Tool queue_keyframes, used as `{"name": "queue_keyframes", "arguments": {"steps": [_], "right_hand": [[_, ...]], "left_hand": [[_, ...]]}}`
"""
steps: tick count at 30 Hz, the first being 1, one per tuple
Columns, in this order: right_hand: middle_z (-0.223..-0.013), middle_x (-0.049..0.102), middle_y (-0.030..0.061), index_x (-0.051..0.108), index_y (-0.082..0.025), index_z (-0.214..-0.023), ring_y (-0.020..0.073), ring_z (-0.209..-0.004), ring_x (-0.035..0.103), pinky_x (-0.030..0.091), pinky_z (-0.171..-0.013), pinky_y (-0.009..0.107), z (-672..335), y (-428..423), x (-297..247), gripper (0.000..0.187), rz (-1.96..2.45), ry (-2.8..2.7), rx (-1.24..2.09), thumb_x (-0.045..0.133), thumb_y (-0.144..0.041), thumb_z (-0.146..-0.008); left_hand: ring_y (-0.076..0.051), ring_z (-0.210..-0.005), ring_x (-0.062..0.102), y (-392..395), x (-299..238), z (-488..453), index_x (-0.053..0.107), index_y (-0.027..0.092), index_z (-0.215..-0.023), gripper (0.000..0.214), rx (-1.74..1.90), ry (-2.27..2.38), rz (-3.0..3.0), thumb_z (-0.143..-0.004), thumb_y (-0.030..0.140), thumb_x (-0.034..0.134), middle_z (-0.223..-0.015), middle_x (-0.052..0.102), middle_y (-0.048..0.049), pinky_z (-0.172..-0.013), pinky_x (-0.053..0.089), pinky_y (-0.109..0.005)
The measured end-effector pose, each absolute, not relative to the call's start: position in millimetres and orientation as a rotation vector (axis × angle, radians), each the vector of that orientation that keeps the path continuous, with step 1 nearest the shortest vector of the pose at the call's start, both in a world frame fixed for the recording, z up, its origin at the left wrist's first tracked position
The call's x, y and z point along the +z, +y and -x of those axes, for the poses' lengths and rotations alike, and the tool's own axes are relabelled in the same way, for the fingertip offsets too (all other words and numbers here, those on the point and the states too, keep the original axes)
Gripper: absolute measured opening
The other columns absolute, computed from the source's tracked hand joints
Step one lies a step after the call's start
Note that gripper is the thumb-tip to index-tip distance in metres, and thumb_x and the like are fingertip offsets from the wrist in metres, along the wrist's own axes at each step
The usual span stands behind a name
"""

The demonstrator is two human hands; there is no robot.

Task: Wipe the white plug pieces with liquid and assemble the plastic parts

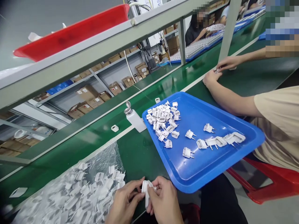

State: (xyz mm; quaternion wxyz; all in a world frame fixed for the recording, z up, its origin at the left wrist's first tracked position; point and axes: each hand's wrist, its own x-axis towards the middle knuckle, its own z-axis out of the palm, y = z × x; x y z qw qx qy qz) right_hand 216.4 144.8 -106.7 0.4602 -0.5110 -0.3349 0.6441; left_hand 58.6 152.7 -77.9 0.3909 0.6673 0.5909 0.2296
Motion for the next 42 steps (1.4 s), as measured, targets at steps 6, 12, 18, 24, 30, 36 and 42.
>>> {"name": "queue_keyframes", "arguments": {"steps": [6, 12, 18, 24, 30, 36, 42], "right_hand": [[-0.036, 0.056, -0.006, 0.053, -0.022, -0.069, 0.0118, -0.03, 0.053, 0.034, -0.033, 0.017, -211.7, 146.8, -107.6, 0.016, 1.285, -0.871, 1.537, 0.061, -0.029, -0.081], [-0.037, 0.057, -0.0051, 0.055, -0.021, -0.071, 0.0105, -0.03, 0.051, 0.032, -0.034, 0.016, -219.1, 142.2, -107.2, 0.018, 1.31, -0.85, 1.579, 0.062, -0.032, -0.084], [-0.043, 0.059, -0.0033, 0.057, -0.02, -0.078, 0.01, -0.035, 0.05, 0.036, -0.038, 0.018, -221.2, 142.3, -107.0, 0.037, 1.276, -0.845, 1.609, 0.058, -0.055, -0.09], [-0.036, 0.054, -0.0041, 0.059, -0.021, -0.071, 0.0099, -0.03, 0.049, 0.03, -0.033, 0.016, -213.3, 148.7, -92.6, 0.03, 1.383, -0.962, 1.558, 0.059, -0.045, -0.089], [-0.034, 0.049, -0.0062, 0.05, -0.024, -0.066, 0.0107, -0.025, 0.048, 0.023, -0.028, 0.016, -203.3, 159.9, -94.1, 0.031, 1.408, -0.953, 1.549, 0.055, -0.045, -0.088], [-0.035, 0.048, -0.0074, 0.045, -0.027, -0.069, 0.0126, -0.027, 0.05, 0.029, -0.029, 0.018, -202.0, 160.1, -107.4, 0.027, 1.446, -0.957, 1.488, 0.051, -0.046, -0.087], [-0.038, 0.053, -0.004, 0.055, -0.024, -0.073, 0.0124, -0.032, 0.053, 0.03, -0.037, 0.02, -218.1, 141.4, -107.1, 0.035, 1.452, -1.03, 1.464, 0.051, -0.052, -0.093]], "left_hand": [[-0.018, -0.082, 0.071, 153.1, -76.7, -58.4, 0.076, 0.023, -0.122, 0.04, 0.571, 1.497, -1.711, -0.088, 0.012, 0.057, -0.093, 0.07, -0.0049, -0.073, 0.061, -0.025], [-0.017, -0.083, 0.07, 151.7, -76.3, -59.5, 0.076, 0.022, -0.121, 0.036, 0.566, 1.531, -1.734, -0.088, 0.017, 0.061, -0.094, 0.072, -0.0056, -0.074, 0.061, -0.025], [-0.018, -0.082, 0.072, 150.2, -79.4, -61.0, 0.077, 0.022, -0.119, 0.04, 0.607, 1.546, -1.686, -0.084, 0.012, 0.06, -0.096, 0.074, -0.0059, -0.074, 0.062, -0.026], [-0.019, -0.088, 0.075, 153.8, -76.1, -57.1, 0.074, 0.024, -0.122, 0.044, 0.54, 1.475, -1.622, -0.085, 0.009, 0.057, -0.101, 0.076, -0.0054, -0.077, 0.062, -0.026], [-0.016, -0.084, 0.075, 154.5, -80.2, -51.5, 0.072, 0.024, -0.126, 0.047, 0.528, 1.432, -1.597, -0.085, 0.008, 0.055, -0.101, 0.076, -0.005, -0.073, 0.061, -0.021], [-0.018, -0.085, 0.073, 150.0, -92.6, -44.2, 0.072, 0.023, -0.128, 0.045, 0.563, 1.416, -1.71, -0.087, 0.012, 0.057, -0.101, 0.073, -0.0077, -0.075, 0.063, -0.025], [-0.019, -0.088, 0.072, 148.9, -86.4, -49.3, 0.075, 0.025, -0.118, 0.035, 0.608, 1.519, -1.562, -0.085, 0.019, 0.067, -0.106, 0.073, -0.0074, -0.072, 0.064, -0.024]]}}
